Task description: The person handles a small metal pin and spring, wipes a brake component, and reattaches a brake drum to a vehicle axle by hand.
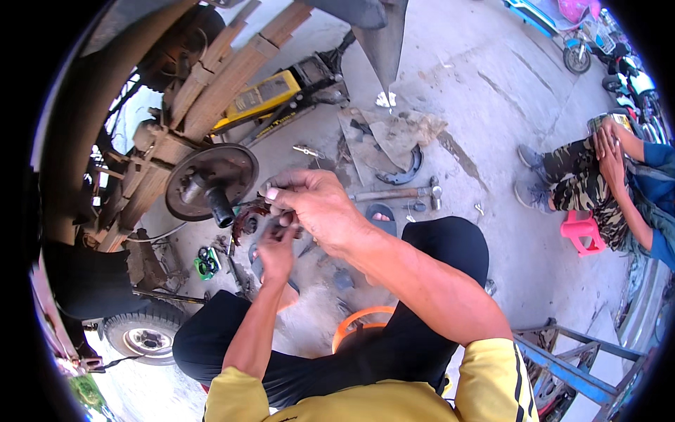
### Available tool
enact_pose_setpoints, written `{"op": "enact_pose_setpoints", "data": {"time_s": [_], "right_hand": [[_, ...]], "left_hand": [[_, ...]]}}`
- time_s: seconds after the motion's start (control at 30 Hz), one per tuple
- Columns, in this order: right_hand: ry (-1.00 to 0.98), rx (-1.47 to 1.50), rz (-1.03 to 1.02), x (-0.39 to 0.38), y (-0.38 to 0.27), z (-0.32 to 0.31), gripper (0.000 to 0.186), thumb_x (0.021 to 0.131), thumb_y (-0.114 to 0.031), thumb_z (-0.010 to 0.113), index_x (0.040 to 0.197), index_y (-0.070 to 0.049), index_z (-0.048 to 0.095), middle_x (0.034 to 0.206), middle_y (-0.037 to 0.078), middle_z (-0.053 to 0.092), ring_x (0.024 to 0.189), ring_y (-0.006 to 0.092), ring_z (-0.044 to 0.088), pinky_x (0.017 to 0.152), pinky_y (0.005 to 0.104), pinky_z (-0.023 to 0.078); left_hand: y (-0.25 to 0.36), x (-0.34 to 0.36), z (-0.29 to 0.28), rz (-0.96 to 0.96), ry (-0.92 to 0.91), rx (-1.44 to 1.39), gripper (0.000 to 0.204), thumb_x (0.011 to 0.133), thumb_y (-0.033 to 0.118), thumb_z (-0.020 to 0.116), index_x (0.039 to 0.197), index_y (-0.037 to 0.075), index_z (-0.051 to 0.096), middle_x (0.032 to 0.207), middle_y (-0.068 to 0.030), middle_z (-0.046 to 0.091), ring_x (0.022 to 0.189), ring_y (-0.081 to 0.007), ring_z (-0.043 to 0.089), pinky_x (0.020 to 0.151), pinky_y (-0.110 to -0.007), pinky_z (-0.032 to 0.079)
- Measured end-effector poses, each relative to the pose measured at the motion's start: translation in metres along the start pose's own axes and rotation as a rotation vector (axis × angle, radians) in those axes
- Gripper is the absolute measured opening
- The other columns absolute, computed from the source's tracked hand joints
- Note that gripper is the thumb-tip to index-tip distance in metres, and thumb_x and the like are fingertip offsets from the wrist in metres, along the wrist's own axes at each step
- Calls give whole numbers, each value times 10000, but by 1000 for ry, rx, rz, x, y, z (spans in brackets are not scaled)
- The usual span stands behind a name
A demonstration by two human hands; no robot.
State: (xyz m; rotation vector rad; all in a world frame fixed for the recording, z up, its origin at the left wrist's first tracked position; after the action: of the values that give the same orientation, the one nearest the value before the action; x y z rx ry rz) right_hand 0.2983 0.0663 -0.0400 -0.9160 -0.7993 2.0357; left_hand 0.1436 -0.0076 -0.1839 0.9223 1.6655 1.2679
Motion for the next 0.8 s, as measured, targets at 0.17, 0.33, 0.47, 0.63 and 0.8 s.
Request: {"op": "enact_pose_setpoints", "data": {"time_s": [0.17, 0.33, 0.47, 0.63, 0.8], "right_hand": [[-130, 11, 8, -10, 7, 20, 183, 925, -81, 676, 1041, 60, 688, 842, 79, 681, 684, 121, 612, 638, 252, 516], [-263, 31, 35, -19, 11, 41, 215, 926, -103, 689, 1063, 62, 684, 885, 91, 692, 740, 129, 642, 715, 269, 569], [-309, 18, 7, -23, 6, 51, 226, 927, -113, 692, 1065, 66, 682, 909, 98, 695, 761, 128, 647, 732, 278, 580], [-285, 36, 2, -22, 1, 40, 235, 932, -121, 689, 1074, 67, 680, 923, 97, 696, 767, 122, 652, 743, 269, 582], [-311, 22, 22, -23, -3, 40, 248, 942, -120, 675, 1096, 74, 669, 963, 115, 704, 797, 137, 673, 767, 269, 589]], "left_hand": [[177, -50, -47, 302, 50, -56, 172, 892, -13, 697, 1054, -34, 643, 917, -91, 702, 785, -135, 666, 734, -268, 553], [216, -57, -56, 410, -24, 229, 150, 866, -33, 715, 1011, -20, 681, 943, -69, 704, 828, -120, 662, 739, -246, 539], [225, -62, -55, 570, -21, 297, 132, 853, -69, 694, 981, -39, 678, 955, -92, 698, 821, -131, 659, 744, -255, 544], [217, -59, -39, 488, -2, 71, 100, 881, -77, 667, 977, -49, 664, 1003, -96, 659, 815, -140, 660, 731, -260, 560], [216, -55, -37, 486, -14, -3, 100, 890, -72, 661, 988, -58, 646, 1018, -99, 647, 804, -138, 665, 722, -262, 564]]}}
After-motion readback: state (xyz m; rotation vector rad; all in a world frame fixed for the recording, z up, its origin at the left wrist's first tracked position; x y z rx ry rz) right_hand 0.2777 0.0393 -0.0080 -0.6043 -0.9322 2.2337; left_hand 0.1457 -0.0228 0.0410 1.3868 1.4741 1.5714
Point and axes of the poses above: each hand's wrist, its own x-axis towards the middle knuckle, its own z-axis out of the palm, y = z × x, the point moved 8 cm from there along x, towards the middle knuckle
